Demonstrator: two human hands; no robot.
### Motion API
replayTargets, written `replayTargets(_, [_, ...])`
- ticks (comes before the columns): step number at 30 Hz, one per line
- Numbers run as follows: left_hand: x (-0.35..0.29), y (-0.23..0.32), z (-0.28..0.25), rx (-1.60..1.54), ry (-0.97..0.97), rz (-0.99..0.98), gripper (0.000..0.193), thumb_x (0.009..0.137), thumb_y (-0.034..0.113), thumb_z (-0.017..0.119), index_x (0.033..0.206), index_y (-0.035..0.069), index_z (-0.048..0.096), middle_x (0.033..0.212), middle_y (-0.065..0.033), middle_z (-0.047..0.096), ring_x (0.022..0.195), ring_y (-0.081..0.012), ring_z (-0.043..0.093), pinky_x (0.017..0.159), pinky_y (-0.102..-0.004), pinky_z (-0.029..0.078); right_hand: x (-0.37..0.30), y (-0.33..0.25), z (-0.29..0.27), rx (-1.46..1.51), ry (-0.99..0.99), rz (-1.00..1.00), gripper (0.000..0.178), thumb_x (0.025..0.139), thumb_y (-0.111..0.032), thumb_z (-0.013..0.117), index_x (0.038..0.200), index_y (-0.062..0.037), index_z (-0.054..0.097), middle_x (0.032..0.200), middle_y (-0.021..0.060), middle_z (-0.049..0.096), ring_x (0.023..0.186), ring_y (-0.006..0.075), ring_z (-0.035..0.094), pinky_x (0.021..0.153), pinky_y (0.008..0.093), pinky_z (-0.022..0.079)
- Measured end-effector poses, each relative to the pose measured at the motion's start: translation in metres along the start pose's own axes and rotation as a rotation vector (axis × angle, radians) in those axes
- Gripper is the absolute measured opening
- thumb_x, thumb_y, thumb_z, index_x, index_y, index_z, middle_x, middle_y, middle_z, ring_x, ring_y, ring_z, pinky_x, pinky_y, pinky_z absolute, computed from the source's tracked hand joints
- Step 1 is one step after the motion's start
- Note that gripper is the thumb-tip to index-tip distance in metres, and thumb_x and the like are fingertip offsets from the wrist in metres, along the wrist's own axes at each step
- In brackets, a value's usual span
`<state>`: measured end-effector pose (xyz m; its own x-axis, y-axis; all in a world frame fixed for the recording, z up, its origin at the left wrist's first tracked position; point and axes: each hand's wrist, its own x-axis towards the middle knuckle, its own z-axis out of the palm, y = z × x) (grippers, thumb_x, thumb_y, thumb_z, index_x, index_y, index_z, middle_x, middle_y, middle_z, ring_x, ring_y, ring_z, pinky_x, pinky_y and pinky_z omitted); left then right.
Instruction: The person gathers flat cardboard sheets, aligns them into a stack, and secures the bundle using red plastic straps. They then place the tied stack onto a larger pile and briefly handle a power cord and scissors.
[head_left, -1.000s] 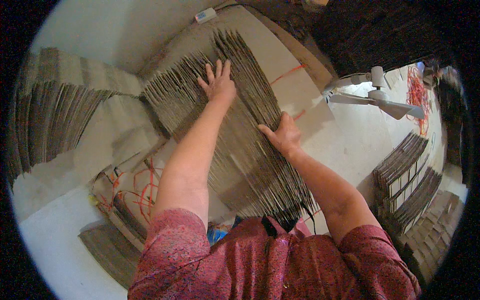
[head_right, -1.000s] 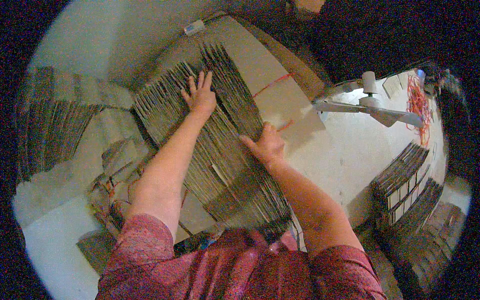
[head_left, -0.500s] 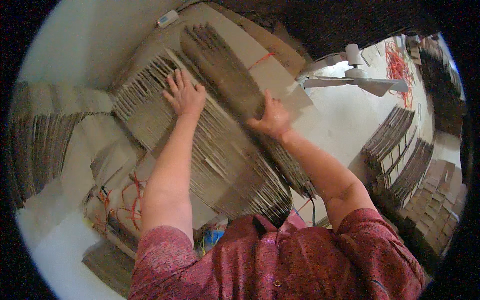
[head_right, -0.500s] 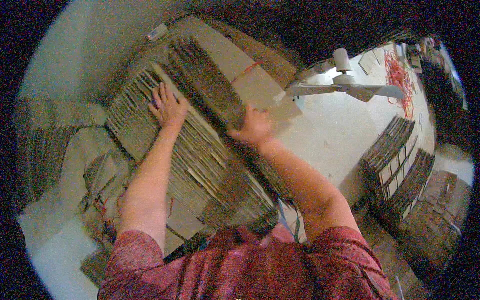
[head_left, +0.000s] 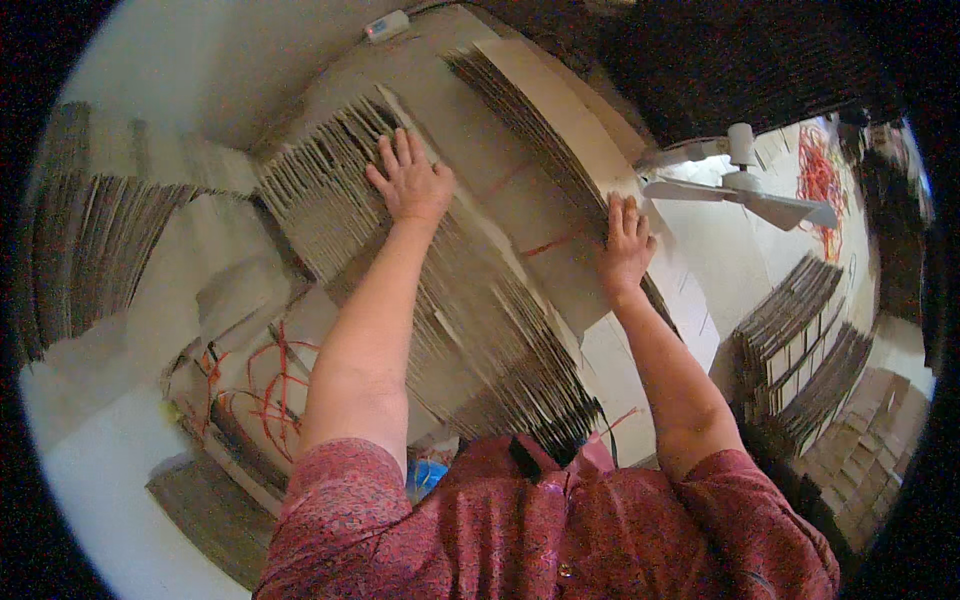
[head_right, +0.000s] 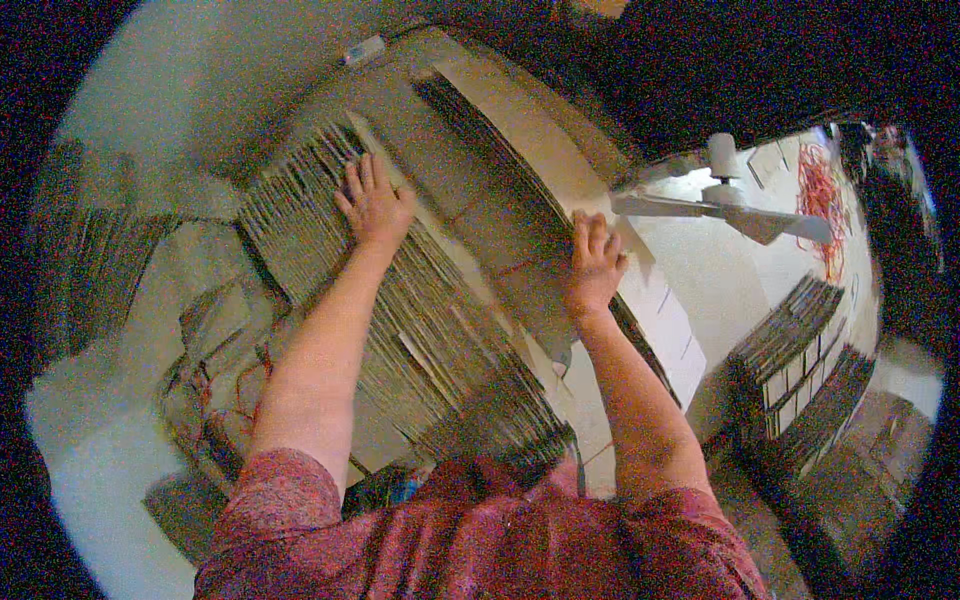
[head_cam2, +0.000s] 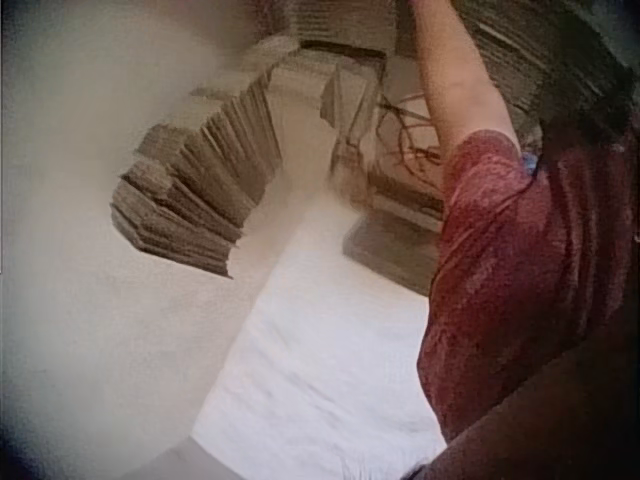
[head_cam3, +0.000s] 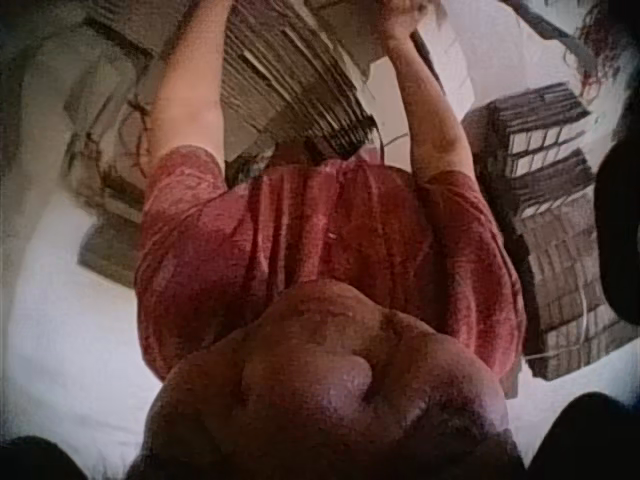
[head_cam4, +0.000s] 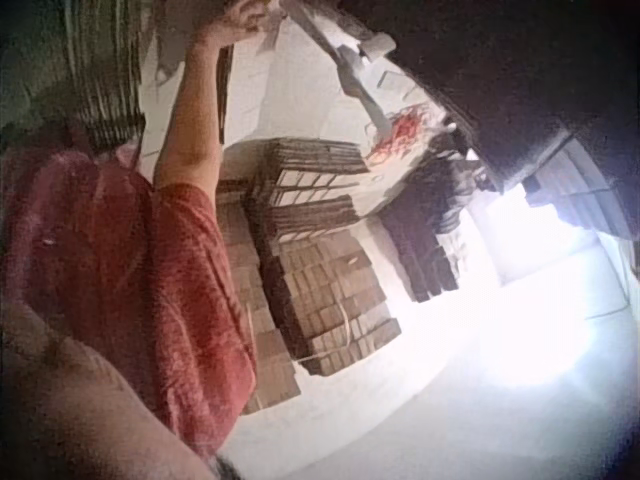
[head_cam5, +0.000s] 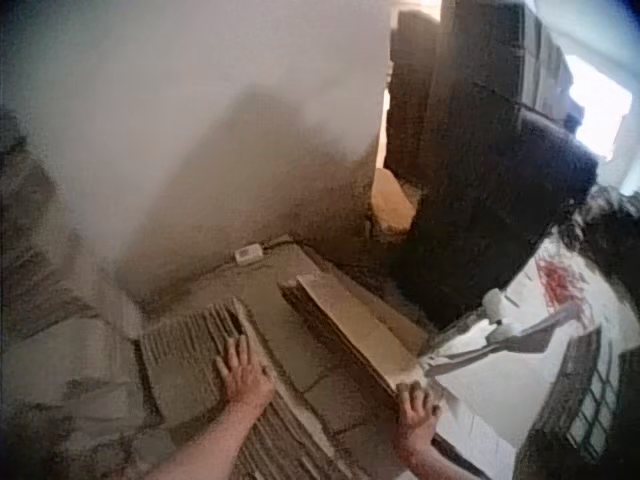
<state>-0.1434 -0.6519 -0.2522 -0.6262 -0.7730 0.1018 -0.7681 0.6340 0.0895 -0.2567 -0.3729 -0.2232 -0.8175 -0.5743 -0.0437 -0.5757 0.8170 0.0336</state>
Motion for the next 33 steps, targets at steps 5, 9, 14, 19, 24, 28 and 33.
replayTargets(5, [0.001, -0.003, 0.002, 0.008, -0.025, -0.002, 0.063, 0.082, 0.035, 0.045, 0.135, 0.005, 0.028, 0.144, -0.0068, 0.024, 0.134, -0.0285, 0.015, 0.101, -0.0599, 0.013, -0.029, -0.029, 0.066, -0.052, 0.042, -0.067, 0.073, 0.070, -0.023, 0.066, 0.133, -0.0117, 0.031, 0.140, 0.0145, 0.028, 0.125, 0.0349, 0.029, 0.092, 0.0535, 0.032])
replayTargets(9, [-0.002, -0.014, -0.014, -0.209, 0.006, 0.053, 0.065, 0.082, 0.035, 0.052, 0.135, 0.007, 0.028, 0.144, -0.0105, 0.021, 0.134, -0.0310, 0.014, 0.102, -0.0583, 0.012, -0.027, -0.085, 0.044, 1.092, -0.318, -0.128, 0.068, 0.081, -0.039, 0.058, 0.132, -0.0034, 0.032, 0.133, 0.0240, 0.037, 0.123, 0.0368, 0.036, 0.097, 0.0414, 0.034])
replayTargets(14, [-0.077, -0.084, -0.051, -0.563, 0.258, -0.072, 0.066, 0.082, 0.021, 0.056, 0.136, 0.001, 0.022, 0.141, -0.0201, 0.021, 0.132, -0.0368, 0.016, 0.107, -0.0459, 0.011, 0.002, -0.105, 0.030, 0.977, -0.604, -0.180, 0.061, 0.085, -0.040, 0.053, 0.131, -0.0047, 0.036, 0.121, 0.0229, 0.050, 0.116, 0.0345, 0.045, 0.095, 0.0355, 0.036])
replayTargets(19, [-0.227, -0.171, -0.042, -1.395, -0.207, -0.843, 0.068, 0.088, 0.049, 0.039, 0.138, 0.005, 0.021, 0.139, -0.0115, 0.026, 0.127, -0.0263, 0.027, 0.102, -0.0382, 0.024, -0.001, -0.119, 0.012, 1.202, -0.798, -0.104, 0.058, 0.088, -0.035, 0.051, 0.129, 0.0028, 0.037, 0.125, 0.0134, 0.048, 0.115, 0.0183, 0.042, 0.097, 0.0292, 0.031])
replayTargets(24, [-0.213, -0.094, -0.041, -1.692, -0.467, -1.216, 0.073, 0.085, 0.058, 0.039, 0.136, 0.008, 0.026, 0.132, -0.0076, 0.036, 0.119, -0.0200, 0.038, 0.091, -0.0388, 0.038, -0.010, -0.110, 0.038, 1.189, -0.877, 0.233, 0.065, 0.086, -0.040, 0.053, 0.134, -0.0012, 0.033, 0.125, 0.0101, 0.048, 0.114, 0.0186, 0.042, 0.096, 0.0305, 0.033])
replayTargets(28, [-0.226, -0.095, -0.034, -1.748, -0.389, -1.017, 0.068, 0.086, 0.055, 0.041, 0.134, 0.007, 0.030, 0.130, -0.0076, 0.038, 0.118, -0.0203, 0.039, 0.092, -0.0384, 0.039, -0.012, -0.134, -0.041, 1.410, -0.942, 0.155, 0.058, 0.091, -0.036, 0.047, 0.135, -0.0019, 0.031, 0.128, 0.0102, 0.045, 0.118, 0.0193, 0.040, 0.099, 0.0305, 0.030])
replayTargets(33, [-0.243, -0.077, -0.104, -1.889, -0.241, -0.945, 0.070, 0.086, 0.059, 0.034, 0.133, 0.007, 0.031, 0.130, -0.0089, 0.040, 0.116, -0.0231, 0.042, 0.094, -0.0397, 0.039, -0.020, -0.105, -0.077, 1.533, -0.798, -0.007, 0.052, 0.095, -0.036, 0.034, 0.134, -0.0024, 0.032, 0.129, 0.0095, 0.043, 0.118, 0.0182, 0.039, 0.100, 0.0318, 0.028])
